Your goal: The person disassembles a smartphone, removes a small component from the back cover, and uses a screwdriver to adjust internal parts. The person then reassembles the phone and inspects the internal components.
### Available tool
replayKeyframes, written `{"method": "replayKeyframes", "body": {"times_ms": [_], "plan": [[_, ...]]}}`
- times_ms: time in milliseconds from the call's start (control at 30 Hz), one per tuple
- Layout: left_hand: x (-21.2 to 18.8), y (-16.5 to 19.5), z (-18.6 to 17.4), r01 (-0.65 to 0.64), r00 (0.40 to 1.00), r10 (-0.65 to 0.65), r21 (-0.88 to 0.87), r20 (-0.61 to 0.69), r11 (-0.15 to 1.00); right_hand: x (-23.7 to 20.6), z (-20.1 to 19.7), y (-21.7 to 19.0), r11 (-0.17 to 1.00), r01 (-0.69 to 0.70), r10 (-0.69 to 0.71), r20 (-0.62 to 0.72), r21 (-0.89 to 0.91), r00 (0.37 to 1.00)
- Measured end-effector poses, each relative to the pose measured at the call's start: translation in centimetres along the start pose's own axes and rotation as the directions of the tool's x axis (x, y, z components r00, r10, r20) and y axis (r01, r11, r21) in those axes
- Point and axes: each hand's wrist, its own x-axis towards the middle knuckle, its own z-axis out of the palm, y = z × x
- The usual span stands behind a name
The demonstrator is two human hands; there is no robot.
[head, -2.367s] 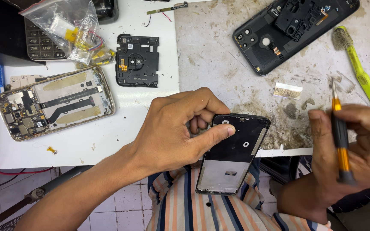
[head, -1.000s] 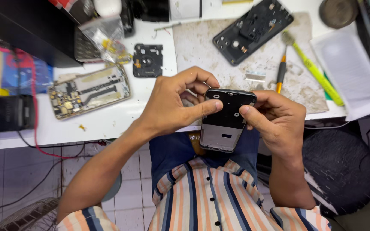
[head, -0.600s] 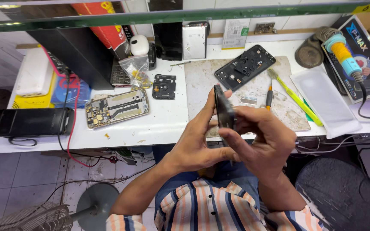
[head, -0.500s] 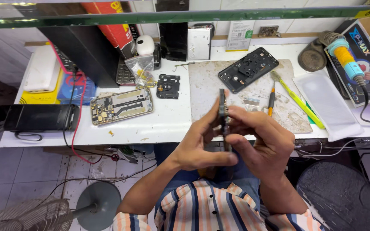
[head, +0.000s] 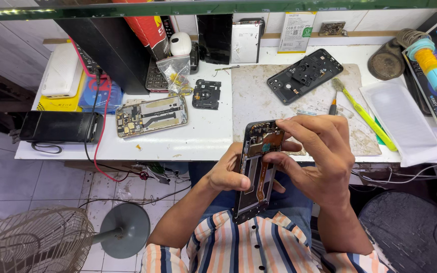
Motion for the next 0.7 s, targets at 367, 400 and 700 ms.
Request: {"method": "replayKeyframes", "body": {"times_ms": [367,400,700], "plan": [[-0.6,-1.4,-0.9,0.051,0.998,-0.048,0.103,-0.031,0.993,0.4,-0.5,0.2,0.995,0.097,-0.097,0.034,0.003,0.995],[-0.6,-1.4,-1.0,0.052,0.998,-0.048,0.116,-0.035,0.992,0.6,-0.6,0.2,0.995,0.099,-0.1,0.043,0.013,0.994],[-0.6,-1.1,-1.0,0.073,0.997,-0.069,0.146,-0.036,0.987,0.6,-0.6,0.7,0.971,0.229,-0.23,-0.008,-0.065,0.973]]}}
